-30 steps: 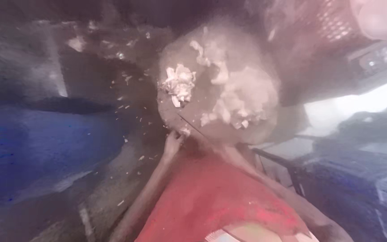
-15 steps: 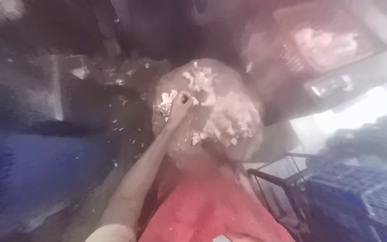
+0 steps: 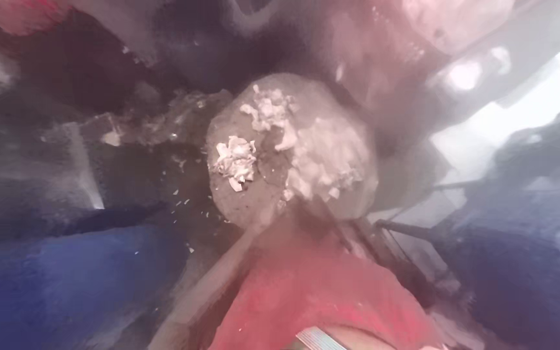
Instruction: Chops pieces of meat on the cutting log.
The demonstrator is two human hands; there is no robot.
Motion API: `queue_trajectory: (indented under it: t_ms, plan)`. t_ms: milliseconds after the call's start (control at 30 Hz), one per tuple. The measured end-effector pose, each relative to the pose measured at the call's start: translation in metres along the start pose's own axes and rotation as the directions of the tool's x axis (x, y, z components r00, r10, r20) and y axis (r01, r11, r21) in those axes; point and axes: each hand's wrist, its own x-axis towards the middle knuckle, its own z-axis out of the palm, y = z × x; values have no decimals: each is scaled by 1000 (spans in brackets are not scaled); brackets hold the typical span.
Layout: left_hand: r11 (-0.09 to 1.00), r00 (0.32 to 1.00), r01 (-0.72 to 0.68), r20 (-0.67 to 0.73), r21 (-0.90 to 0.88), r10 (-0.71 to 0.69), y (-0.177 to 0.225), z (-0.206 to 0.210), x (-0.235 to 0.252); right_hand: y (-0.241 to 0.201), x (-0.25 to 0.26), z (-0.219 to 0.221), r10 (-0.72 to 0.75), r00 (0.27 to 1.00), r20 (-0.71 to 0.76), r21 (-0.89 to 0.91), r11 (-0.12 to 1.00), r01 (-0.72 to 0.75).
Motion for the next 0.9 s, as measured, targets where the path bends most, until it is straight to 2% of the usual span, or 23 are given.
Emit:
queue_trajectory:
  t_ms: [33, 67, 100, 167, 200, 233, 300, 333, 367, 400, 433, 467, 500, 533, 567, 600, 700, 733, 767, 800, 833, 867, 900]
  plan:
    - [998, 999, 33, -36, -45, -35, -1, 4, -2, -2, 0, 4, 54, 997, -52, 187, 981, -44]
    - [984, 995, 61, -68, -168, -73, 1, -2, -1, -1, 3, 8, 88, 992, -90, 282, 957, -59]
    - [952, 989, 64, -110, -298, -101, 3, -12, 1, 4, 4, 4, 57, 995, -78, 186, 982, -41]
    - [824, 989, -59, -146, -563, -29, 23, -42, -3, 16, 6, -9, -51, 999, 7, -183, 982, 51]
    - [759, 990, -113, -138, -642, 31, 34, -54, -4, 26, 9, -9, -83, 997, -5, -251, 965, 79]
    - [745, 988, -142, -137, -652, 68, 45, -63, -3, 22, 7, -5, -107, 993, -54, -255, 963, 90]
    - [875, 978, -197, -155, -442, 141, 62, -67, 8, -23, -11, 6, -94, 982, -161, -211, 976, 59]
    - [921, 962, -263, -155, -286, 227, 68, -64, 16, -55, -22, 3, -27, 993, -115, -226, 974, 1]
    - [935, 935, -341, -132, -95, 328, 73, -58, 24, -92, -32, 0, 105, 994, -27, -288, 951, -109]
    - [907, 905, -410, -79, 91, 417, 75, -51, 31, -128, -37, -2, 272, 958, 91, -370, 902, -221]
    - [856, 872, -473, -27, 211, 488, 76, -43, 34, -115, -42, 8, 66, 998, 4, -288, 956, -62]
    - [820, 857, -499, 19, 281, 515, 76, -36, 37, -117, -46, 16, 99, 993, -60, -145, 984, -107]
    - [815, 863, -491, 42, 307, 503, 76, -28, 38, -129, -46, 19, 233, 970, -71, -93, 967, -239]
    - [826, 880, -463, 57, 322, 472, 76, -21, 40, -105, -39, 20, 119, 988, -100, -77, 989, -127]
    - [835, 899, -431, 81, 343, 431, 77, -18, 41, -71, -25, 15, -17, 999, -50, -162, 987, 9]
    - [849, 919, -393, 106, 353, 381, 79, -18, 40, -53, -16, 9, -18, 1000, -12, -228, 974, 15]
    - [922, 976, -203, 147, 330, 162, 93, -43, 19, -27, -12, 2, 49, 995, -82, -130, 990, -59]
    - [942, 985, -127, 152, 309, 83, 95, -56, 12, -25, -11, -2, 45, 998, -41, -138, 989, -51]
    - [950, 992, -91, 108, 298, 61, 88, -63, 11, -23, -9, -4, 48, 999, -8, -179, 983, -49]
    - [977, 999, -44, 36, 208, 37, 76, -69, 7, -29, -11, -5, 63, 998, 4, -221, 973, -61]
    - [999, 998, -3, -55, 35, 5, 62, -74, -1, -41, -15, -7, 82, 996, 21, -260, 963, -73]
    - [970, 992, 9, -124, -241, -40, 48, -77, -11, -54, -18, -7, 101, 995, 25, -284, 955, -90]
    - [859, 983, -21, -169, -511, -77, 33, -76, -22, -48, -15, -7, 65, 998, 25, -317, 947, -54]
